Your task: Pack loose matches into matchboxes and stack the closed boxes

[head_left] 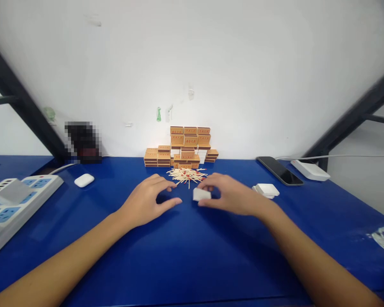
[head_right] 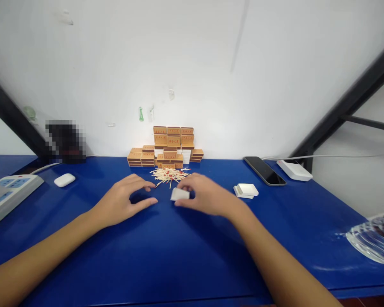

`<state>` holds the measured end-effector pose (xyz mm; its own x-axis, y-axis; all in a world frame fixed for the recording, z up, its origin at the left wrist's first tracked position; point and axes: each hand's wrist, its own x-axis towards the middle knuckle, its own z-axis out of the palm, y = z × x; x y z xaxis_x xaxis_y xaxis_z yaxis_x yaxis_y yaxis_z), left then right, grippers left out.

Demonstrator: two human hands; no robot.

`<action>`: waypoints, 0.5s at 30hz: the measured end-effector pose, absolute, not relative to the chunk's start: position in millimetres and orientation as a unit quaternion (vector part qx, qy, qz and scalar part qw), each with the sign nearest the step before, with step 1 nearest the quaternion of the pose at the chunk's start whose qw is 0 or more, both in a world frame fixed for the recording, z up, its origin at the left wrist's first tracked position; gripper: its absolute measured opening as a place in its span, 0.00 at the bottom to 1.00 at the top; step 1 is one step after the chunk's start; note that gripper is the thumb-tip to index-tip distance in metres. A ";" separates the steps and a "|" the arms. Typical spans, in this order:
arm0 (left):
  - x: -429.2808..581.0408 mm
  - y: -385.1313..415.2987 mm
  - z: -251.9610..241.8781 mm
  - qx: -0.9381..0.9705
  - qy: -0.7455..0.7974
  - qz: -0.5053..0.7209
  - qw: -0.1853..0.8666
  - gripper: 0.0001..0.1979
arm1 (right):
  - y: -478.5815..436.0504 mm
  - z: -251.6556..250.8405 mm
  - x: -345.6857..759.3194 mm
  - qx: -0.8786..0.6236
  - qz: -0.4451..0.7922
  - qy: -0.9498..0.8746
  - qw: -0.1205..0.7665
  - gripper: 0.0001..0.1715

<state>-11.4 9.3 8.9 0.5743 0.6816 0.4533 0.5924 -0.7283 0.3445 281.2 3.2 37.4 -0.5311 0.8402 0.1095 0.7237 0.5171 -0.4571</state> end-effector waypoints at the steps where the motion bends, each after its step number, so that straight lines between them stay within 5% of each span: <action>1: -9.5 7.8 8.0 0.888 0.357 0.277 0.089 0.21 | -1.6 34.5 269.1 -0.428 0.195 -0.867 0.166 0.20; 7: -7.0 7.0 0.7 0.905 0.339 0.230 0.118 0.31 | -0.9 25.1 267.0 -0.420 0.233 -0.860 0.174 0.26; 15: -6.3 4.0 -0.2 0.902 0.334 0.239 0.131 0.19 | -4.0 29.7 264.3 -0.424 0.251 -0.857 0.148 0.18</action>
